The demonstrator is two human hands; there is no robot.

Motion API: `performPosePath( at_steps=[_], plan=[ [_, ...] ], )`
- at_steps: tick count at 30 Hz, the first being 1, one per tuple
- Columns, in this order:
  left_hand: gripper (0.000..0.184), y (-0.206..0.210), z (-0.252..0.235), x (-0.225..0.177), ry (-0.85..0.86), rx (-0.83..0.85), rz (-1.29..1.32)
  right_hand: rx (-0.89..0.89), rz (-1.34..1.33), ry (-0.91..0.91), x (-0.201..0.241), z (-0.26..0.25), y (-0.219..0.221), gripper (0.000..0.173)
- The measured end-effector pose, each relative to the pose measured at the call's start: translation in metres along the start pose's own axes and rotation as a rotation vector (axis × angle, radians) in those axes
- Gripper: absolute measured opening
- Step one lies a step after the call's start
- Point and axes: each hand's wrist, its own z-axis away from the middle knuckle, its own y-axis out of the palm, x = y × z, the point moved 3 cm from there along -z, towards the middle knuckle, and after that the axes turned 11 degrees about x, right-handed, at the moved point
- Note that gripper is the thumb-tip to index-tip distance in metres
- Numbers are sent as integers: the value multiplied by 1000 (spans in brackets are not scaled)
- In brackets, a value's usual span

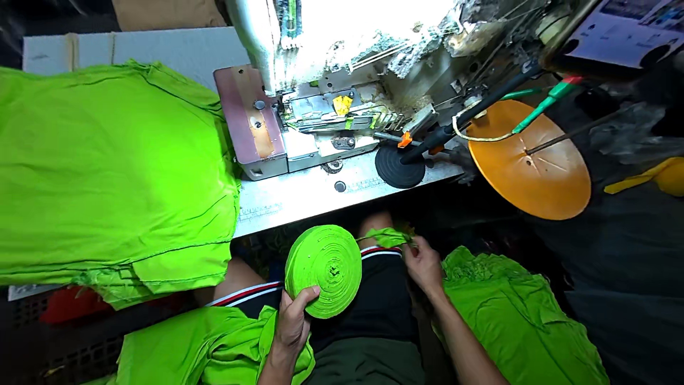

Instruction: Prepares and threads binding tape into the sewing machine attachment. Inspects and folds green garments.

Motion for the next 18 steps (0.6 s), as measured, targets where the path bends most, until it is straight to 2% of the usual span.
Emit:
performPosePath(
  at_steps=[2,4,7,8,9,11,12,15,16,17,18],
  plan=[
    [59,0,0,0,17,31,-59,-81,15,77,-11,0,-40,40],
    [60,1,-2,1,40,73,-147,-156,144,173,-23,3,-77,47],
    [61,11,-9,2,70,138,-316,-65,378,359,-34,11,-111,83],
    [64,16,-10,2,76,164,-377,-34,404,364,-32,16,-114,85],
    [67,21,-12,2,83,193,-431,-26,379,302,-28,22,-114,75],
    [69,31,-14,2,88,257,-490,20,209,92,-12,36,-103,44],
    [66,37,-15,2,93,293,-491,83,105,-1,0,42,-93,41],
    [61,57,-17,6,108,410,-424,265,-374,-212,41,64,-54,44],
    [62,66,-17,7,106,452,-386,278,-553,-244,54,71,-46,49],
    [64,77,-17,8,98,492,-344,258,-702,-241,65,78,-43,62],
    [66,90,-16,8,93,532,-296,193,-828,-214,73,83,-47,71]
  ],
)
